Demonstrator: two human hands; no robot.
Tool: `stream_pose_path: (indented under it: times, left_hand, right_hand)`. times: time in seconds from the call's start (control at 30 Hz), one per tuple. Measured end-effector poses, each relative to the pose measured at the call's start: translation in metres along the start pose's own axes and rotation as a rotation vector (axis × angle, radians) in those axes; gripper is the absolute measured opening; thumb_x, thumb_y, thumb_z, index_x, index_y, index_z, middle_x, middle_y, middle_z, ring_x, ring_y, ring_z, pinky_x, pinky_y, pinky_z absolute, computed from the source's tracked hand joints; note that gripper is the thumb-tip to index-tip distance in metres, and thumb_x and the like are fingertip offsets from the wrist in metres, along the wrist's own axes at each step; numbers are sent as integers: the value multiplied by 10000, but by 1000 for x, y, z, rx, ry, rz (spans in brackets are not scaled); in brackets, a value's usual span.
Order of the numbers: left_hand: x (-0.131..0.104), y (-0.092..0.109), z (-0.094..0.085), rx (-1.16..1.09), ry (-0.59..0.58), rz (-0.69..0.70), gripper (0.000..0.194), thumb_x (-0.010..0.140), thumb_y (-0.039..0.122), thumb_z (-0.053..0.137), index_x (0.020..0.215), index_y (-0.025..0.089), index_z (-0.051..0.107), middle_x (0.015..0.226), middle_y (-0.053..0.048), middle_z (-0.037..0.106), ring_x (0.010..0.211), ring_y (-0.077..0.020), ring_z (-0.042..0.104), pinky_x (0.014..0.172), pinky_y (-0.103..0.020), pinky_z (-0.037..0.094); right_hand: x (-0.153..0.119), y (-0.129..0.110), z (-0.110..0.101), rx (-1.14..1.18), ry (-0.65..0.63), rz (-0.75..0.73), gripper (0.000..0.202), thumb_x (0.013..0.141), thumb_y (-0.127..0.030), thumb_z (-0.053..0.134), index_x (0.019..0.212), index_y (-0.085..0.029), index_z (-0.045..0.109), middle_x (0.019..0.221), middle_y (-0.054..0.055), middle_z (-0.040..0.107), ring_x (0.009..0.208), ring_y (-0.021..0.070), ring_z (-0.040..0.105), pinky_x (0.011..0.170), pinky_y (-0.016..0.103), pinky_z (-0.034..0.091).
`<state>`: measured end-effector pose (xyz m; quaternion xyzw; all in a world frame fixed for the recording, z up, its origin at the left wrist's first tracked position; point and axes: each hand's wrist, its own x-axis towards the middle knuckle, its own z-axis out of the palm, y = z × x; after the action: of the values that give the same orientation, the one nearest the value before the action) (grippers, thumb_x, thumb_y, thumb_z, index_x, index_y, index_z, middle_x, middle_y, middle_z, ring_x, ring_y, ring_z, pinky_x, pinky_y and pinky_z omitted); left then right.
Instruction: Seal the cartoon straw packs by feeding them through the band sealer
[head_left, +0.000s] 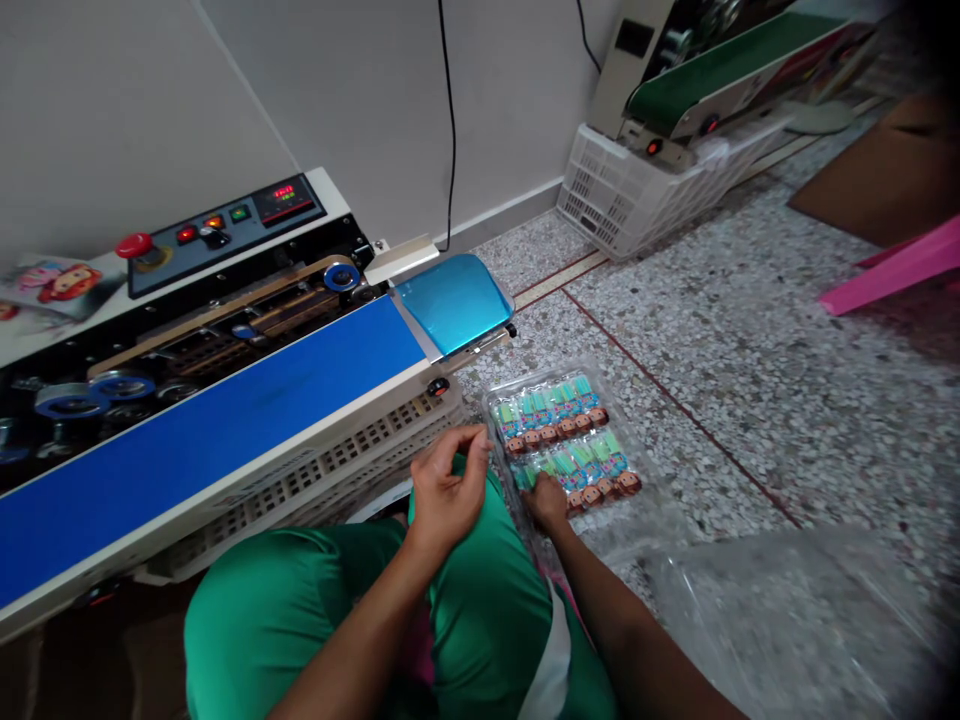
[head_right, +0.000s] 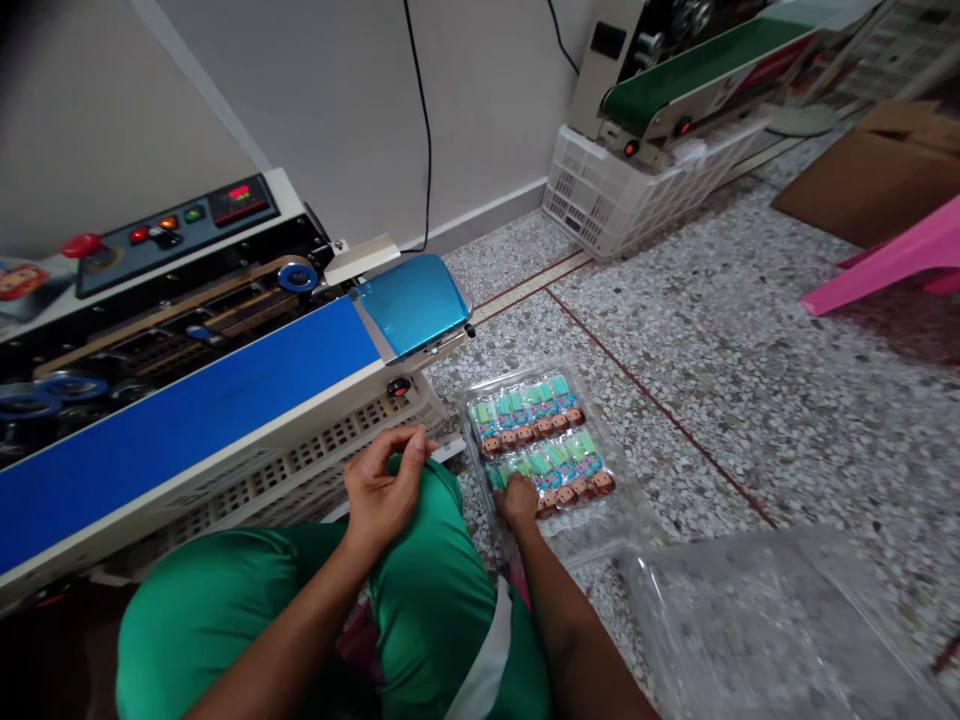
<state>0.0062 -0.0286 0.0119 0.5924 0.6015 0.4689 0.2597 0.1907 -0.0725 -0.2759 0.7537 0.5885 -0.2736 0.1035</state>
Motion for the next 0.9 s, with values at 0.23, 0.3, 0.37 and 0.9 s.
stream_pose_path:
  times: [0.23,0.3,0.37,0.9]
  left_hand:
    - [0,1,1,12,-11,12,90,830,219,579,873,187,651,730,-4,704,668,-127,654,659,-235,494]
    - [0,1,0,8,-9,-3,104,835,237,572,882,187,649,736,-10,707,669,-133,657,661,-243,500]
    - [-1,1,-1,4,-5,-13,109,836,246,571,884,188,649,739,-12,708,672,-136,659,665,-246,502]
    - [-2,0,-7,25,-20,-28,122,846,259,554,879,194,652,739,-12,700,687,-139,655,673,-242,496]
  right_hand:
    - [16,4,3,39,-52,-55,370,746,-387,611,970,-94,590,957,163,653,920,227,615,733,250,400]
    - [18,4,5,52,-56,-53,343,728,-359,617,944,-93,600,950,167,654,906,227,615,724,250,398]
    - [17,5,7,71,-52,-39,348,716,-349,618,953,-96,596,965,171,648,902,228,611,712,252,394]
    - [-27,49,-7,554,5,8,229,727,-367,558,856,-177,550,724,31,653,674,197,609,594,265,445]
